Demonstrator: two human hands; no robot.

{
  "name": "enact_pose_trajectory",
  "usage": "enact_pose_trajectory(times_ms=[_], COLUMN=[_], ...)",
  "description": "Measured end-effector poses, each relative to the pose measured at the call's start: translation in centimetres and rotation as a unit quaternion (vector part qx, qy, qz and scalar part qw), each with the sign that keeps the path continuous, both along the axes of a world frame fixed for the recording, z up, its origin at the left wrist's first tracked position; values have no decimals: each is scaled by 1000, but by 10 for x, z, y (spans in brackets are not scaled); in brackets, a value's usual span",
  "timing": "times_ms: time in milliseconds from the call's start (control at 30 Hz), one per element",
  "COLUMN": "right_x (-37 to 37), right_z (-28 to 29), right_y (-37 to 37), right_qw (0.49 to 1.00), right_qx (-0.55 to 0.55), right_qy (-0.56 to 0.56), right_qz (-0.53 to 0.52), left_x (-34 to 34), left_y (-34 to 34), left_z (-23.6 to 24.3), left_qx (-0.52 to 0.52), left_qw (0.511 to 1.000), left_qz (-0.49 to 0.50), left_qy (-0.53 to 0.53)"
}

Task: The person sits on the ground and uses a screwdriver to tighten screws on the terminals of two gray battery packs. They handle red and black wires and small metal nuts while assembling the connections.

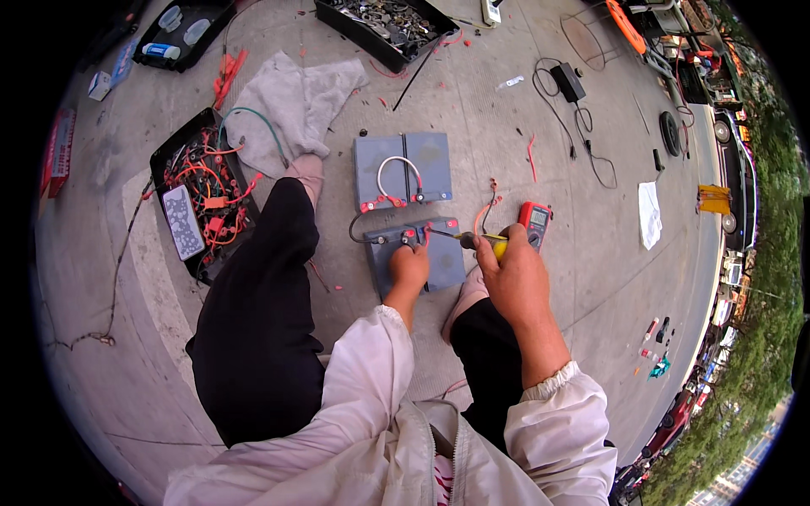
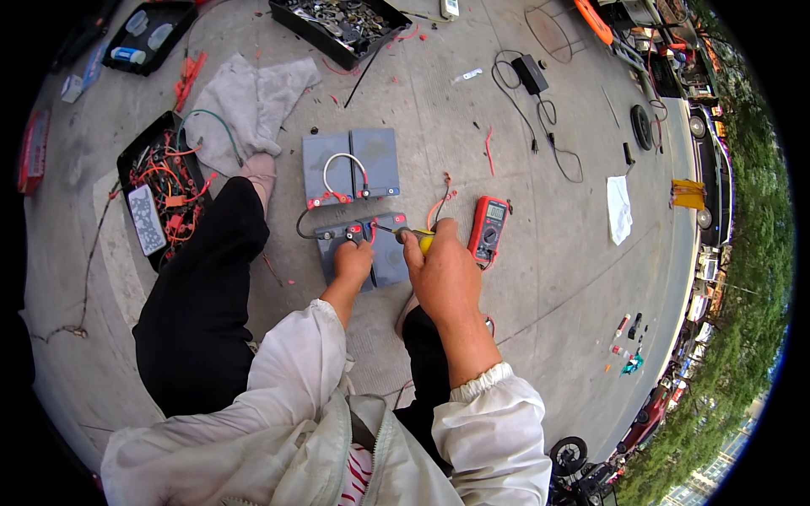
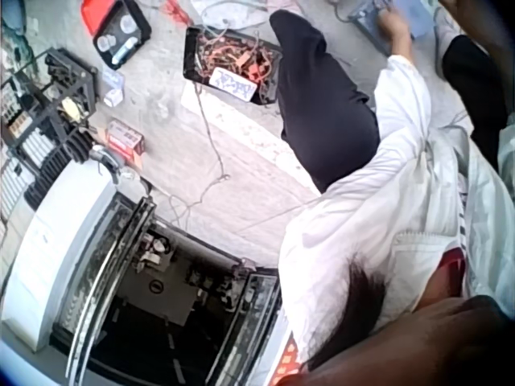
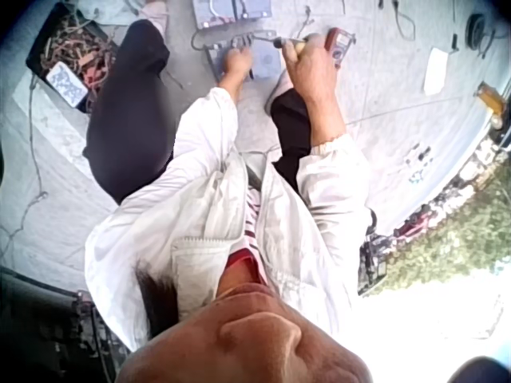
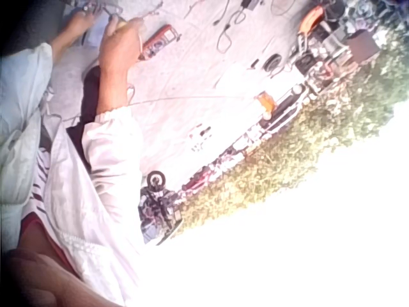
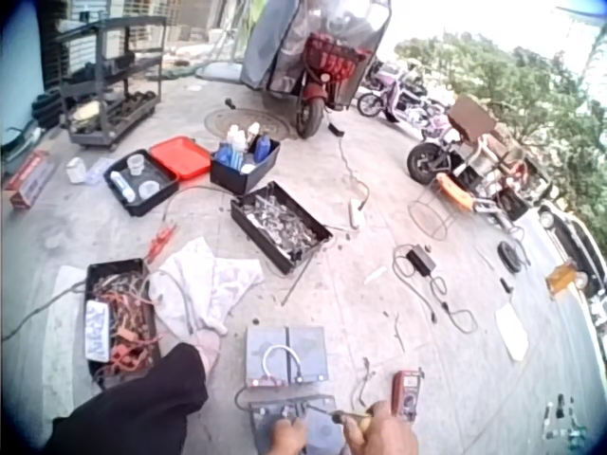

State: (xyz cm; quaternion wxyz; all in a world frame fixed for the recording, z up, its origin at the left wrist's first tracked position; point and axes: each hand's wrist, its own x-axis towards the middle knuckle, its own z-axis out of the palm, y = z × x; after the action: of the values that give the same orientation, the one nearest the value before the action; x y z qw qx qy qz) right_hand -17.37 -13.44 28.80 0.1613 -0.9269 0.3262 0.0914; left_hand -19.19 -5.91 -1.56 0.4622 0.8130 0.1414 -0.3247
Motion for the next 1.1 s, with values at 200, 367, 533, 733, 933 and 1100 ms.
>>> enact_pose_trajectory(times_ms=[200,367,533,733,933,1100], right_x=[-21,-11,-6,-19,-8,-14], right_z=[-4,4,6,-5,0,-4], right_y=[-11,-6,-11,-18,-13,-18], right_qw=[988,992,997,993,997,998], right_qx=[51,15,-26,-23,-56,-53], right_qy=[-88,-32,68,-65,10,6], right_qz=[115,118,32,95,57,43], left_x=[0,1,-1,-9,-12,1], left_y=[8,5,7,5,4,3], left_z=[42,24,16,13,0,22], left_qx=[27,-2,-8,-25,-29,-116], left_qw=[993,987,996,999,994,977], left_qz=[69,145,85,39,74,168], left_qy=[-96,-63,-26,-15,-77,69])
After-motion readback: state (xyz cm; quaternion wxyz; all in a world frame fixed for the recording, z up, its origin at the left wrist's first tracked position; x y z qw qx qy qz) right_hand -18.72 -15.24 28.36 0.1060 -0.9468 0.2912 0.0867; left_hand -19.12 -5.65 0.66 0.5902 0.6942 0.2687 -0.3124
